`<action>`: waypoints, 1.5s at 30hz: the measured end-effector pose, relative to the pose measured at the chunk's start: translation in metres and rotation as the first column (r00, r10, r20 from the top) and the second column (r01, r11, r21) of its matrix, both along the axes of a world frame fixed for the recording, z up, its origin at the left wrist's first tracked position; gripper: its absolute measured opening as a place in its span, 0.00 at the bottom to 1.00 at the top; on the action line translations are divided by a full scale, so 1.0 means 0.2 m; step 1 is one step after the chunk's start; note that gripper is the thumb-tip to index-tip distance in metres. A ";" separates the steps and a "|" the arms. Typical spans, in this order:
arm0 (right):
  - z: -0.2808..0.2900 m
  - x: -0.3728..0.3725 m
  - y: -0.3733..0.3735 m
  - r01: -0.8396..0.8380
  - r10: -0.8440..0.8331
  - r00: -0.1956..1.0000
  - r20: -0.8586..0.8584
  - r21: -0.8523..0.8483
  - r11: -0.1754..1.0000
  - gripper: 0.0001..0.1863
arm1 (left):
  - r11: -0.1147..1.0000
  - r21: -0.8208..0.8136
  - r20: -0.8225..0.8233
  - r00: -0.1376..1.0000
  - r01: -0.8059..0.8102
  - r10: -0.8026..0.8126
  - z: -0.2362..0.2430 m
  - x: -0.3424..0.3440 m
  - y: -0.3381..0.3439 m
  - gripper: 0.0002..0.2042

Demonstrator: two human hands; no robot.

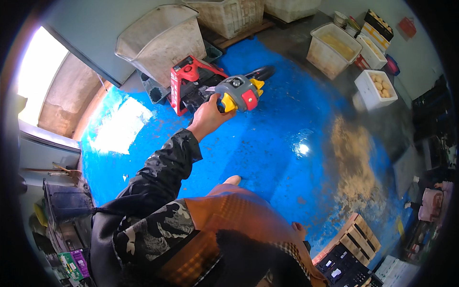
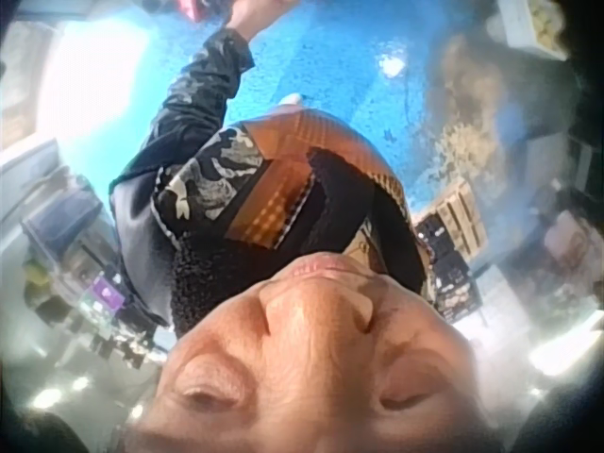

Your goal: The person operates a red manual pallet jack to lift and move a pallet carrying large white bins. They insert the forks under the pallet, pump the handle to raise the load, and maneuver the jack across the blue floor. The person also briefly adjusts a bin on the pallet and repositions the jack multiple times.

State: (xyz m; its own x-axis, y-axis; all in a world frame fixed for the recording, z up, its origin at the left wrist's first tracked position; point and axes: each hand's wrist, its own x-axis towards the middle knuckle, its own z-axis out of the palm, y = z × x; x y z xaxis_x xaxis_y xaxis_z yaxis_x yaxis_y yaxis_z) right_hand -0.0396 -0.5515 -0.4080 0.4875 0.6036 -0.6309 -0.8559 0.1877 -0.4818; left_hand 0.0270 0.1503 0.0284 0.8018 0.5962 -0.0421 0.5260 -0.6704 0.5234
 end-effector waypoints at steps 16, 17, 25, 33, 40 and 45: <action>0.33 0.21 0.02 -0.296 0.618 0.741 0.265 -0.697 0.653 0.17 | 0.984 0.135 0.127 0.983 0.117 -0.134 0.38 0.02 -0.57 0.48; 0.31 0.22 -0.03 -0.304 0.634 0.727 0.261 -0.707 0.639 0.16 | 0.983 0.139 0.124 0.983 0.120 -0.138 0.38 0.03 -0.59 0.48; -0.02 0.07 -0.48 -0.286 0.798 0.470 0.377 -0.791 0.541 0.15 | 0.989 0.116 0.185 0.977 0.090 -0.111 0.42 0.01 -0.55 0.47; -0.03 0.13 -0.18 -0.383 0.866 0.323 0.380 -0.785 0.487 0.17 | 0.971 0.236 0.456 0.879 0.031 -0.139 0.43 -0.21 -0.26 0.47; 0.20 -0.19 0.93 -0.346 0.858 0.371 0.356 -0.805 0.483 0.16 | 0.927 0.325 0.436 0.899 -0.185 0.026 0.12 -1.05 0.49 0.36; 0.34 -0.31 1.97 -0.536 0.867 0.321 0.382 -0.681 0.499 0.15 | 0.997 0.068 0.176 0.984 -0.023 0.010 -0.15 -1.72 0.88 0.33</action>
State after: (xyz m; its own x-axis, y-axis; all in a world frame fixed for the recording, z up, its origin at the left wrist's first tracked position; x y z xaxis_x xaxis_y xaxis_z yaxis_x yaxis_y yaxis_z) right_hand -0.1020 -0.1574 -0.3396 0.3258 0.7150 -0.6186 0.0012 -0.6546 -0.7560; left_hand -0.3179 0.3258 -0.0016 0.7830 0.6059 0.1405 0.4414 -0.7005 0.5608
